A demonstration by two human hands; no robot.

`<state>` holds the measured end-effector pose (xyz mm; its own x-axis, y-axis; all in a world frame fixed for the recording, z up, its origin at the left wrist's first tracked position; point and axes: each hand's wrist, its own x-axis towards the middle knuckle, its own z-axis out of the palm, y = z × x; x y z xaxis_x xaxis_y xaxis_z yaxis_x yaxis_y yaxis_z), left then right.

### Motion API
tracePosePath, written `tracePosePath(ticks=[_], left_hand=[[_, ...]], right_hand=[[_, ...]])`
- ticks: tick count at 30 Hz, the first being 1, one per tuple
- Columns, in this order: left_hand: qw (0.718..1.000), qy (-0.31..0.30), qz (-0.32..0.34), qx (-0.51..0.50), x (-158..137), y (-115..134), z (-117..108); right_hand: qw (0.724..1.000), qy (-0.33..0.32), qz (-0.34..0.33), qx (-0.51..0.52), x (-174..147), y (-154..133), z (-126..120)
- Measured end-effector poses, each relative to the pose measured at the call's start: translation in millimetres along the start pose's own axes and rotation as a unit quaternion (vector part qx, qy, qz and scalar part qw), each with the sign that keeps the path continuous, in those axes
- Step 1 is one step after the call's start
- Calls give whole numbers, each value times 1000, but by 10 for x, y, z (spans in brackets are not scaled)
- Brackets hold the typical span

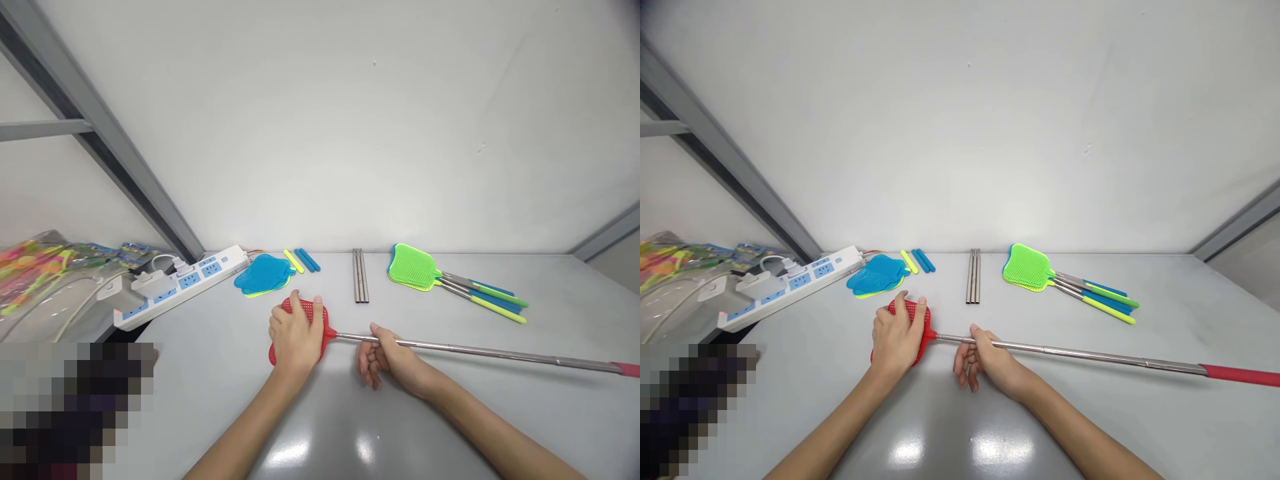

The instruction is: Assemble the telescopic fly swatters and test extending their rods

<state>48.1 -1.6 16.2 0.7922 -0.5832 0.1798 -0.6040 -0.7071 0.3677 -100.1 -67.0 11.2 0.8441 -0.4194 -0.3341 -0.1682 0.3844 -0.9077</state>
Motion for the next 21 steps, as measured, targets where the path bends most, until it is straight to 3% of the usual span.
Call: tracePosePath(ticks=[21], left_hand=[[1000, 14, 13, -13, -59, 50, -43]], right_hand=[[999, -20, -27, -18, 31, 66, -4]])
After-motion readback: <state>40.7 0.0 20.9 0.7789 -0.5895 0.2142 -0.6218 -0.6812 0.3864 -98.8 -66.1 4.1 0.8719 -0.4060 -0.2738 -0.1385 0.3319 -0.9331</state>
